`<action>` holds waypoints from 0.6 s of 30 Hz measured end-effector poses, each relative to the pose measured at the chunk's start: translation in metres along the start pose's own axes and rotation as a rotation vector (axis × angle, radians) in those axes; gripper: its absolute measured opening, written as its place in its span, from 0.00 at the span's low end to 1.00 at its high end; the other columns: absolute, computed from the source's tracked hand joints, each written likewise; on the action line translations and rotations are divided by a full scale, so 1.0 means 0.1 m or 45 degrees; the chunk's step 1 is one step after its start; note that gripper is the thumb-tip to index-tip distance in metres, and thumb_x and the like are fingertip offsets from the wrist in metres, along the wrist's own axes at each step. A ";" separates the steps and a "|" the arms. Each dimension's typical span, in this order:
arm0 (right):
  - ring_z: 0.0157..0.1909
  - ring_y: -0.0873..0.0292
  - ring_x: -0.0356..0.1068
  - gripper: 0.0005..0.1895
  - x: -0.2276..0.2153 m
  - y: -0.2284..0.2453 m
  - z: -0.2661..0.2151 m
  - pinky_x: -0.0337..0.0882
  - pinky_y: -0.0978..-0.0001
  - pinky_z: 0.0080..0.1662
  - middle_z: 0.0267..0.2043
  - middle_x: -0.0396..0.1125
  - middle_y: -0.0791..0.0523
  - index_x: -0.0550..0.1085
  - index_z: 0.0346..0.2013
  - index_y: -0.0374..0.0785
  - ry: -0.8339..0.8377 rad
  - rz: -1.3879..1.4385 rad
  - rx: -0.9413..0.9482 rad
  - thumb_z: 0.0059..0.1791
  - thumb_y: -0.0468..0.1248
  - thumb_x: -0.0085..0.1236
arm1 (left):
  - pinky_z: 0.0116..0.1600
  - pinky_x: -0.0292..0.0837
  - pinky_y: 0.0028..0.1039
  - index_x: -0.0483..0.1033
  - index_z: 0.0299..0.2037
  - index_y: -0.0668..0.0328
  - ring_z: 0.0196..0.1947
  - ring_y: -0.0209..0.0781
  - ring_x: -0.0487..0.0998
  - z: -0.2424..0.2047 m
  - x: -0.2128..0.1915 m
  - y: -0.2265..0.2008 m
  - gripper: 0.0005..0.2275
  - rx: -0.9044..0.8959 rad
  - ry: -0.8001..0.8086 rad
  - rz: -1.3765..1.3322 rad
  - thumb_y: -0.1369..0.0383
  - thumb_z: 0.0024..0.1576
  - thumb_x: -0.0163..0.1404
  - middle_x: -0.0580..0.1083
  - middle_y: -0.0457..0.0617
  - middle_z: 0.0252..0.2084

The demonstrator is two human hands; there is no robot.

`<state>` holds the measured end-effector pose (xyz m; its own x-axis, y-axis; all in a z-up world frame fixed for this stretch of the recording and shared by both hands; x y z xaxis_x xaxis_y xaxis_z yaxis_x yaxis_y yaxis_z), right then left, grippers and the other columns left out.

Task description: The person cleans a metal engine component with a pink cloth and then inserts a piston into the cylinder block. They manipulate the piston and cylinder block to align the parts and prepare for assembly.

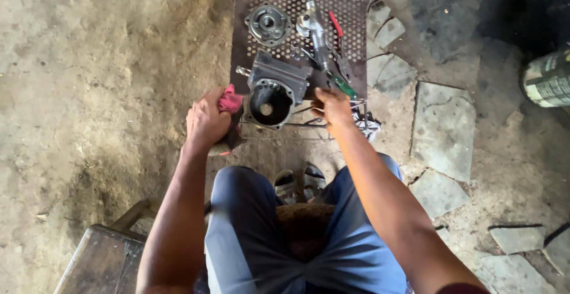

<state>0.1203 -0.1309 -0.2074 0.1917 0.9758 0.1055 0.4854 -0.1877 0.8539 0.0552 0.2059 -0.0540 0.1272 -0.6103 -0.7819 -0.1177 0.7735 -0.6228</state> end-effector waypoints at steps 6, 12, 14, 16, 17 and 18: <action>0.41 0.58 0.74 0.14 0.10 -0.06 0.12 0.79 0.59 0.39 0.41 0.73 0.56 0.76 0.43 0.34 0.023 0.135 -0.006 0.50 0.40 0.64 | 0.53 0.74 0.47 0.77 0.55 0.51 0.48 0.62 0.79 -0.04 0.09 -0.24 0.28 -0.097 0.258 0.093 0.45 0.49 0.54 0.79 0.61 0.46; 0.48 0.58 0.73 0.16 0.36 0.17 0.19 0.74 0.65 0.53 0.46 0.73 0.56 0.76 0.49 0.34 0.250 0.218 -0.312 0.46 0.32 0.58 | 0.55 0.74 0.43 0.54 0.72 0.52 0.52 0.56 0.79 -0.20 0.55 -0.18 0.55 -0.294 0.668 0.406 0.28 0.36 0.56 0.78 0.58 0.51; 0.49 0.60 0.72 0.18 0.44 0.23 0.19 0.70 0.69 0.55 0.48 0.73 0.56 0.76 0.51 0.36 0.360 0.226 -0.323 0.46 0.32 0.56 | 0.58 0.73 0.44 0.57 0.70 0.59 0.54 0.57 0.79 -0.23 0.68 -0.08 0.56 -0.256 0.546 0.334 0.28 0.35 0.58 0.78 0.61 0.52; 0.52 0.63 0.68 0.17 0.49 0.31 0.21 0.65 0.71 0.57 0.49 0.71 0.57 0.76 0.51 0.34 0.374 0.179 -0.354 0.49 0.36 0.59 | 0.56 0.72 0.45 0.51 0.73 0.60 0.54 0.60 0.77 -0.26 0.82 0.13 0.58 -0.327 0.455 0.149 0.28 0.38 0.59 0.75 0.66 0.53; 0.53 0.64 0.67 0.17 0.51 0.34 0.20 0.63 0.72 0.58 0.50 0.70 0.57 0.75 0.52 0.33 0.383 0.148 -0.364 0.51 0.38 0.61 | 0.55 0.72 0.45 0.48 0.74 0.61 0.54 0.61 0.76 -0.32 0.90 0.23 0.60 -0.369 0.410 0.051 0.29 0.39 0.59 0.74 0.68 0.54; 0.52 0.64 0.67 0.17 0.55 0.43 0.17 0.64 0.73 0.57 0.49 0.70 0.58 0.76 0.51 0.34 0.396 0.050 -0.474 0.50 0.39 0.62 | 0.53 0.73 0.42 0.54 0.71 0.61 0.51 0.56 0.78 -0.40 1.00 0.35 0.55 -0.476 0.372 -0.138 0.31 0.41 0.59 0.75 0.64 0.52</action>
<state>0.1666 -0.0873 -0.1738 -0.0879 0.9667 0.2401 0.1336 -0.2274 0.9646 0.0241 0.1650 -0.1546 -0.1173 -0.7480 -0.6532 -0.4714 0.6209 -0.6263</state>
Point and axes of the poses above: each hand's wrist, its own z-axis towards the middle knuckle, its own x-axis out of the palm, y = z × x, the point moved 9 cm from there along z, towards the middle knuckle
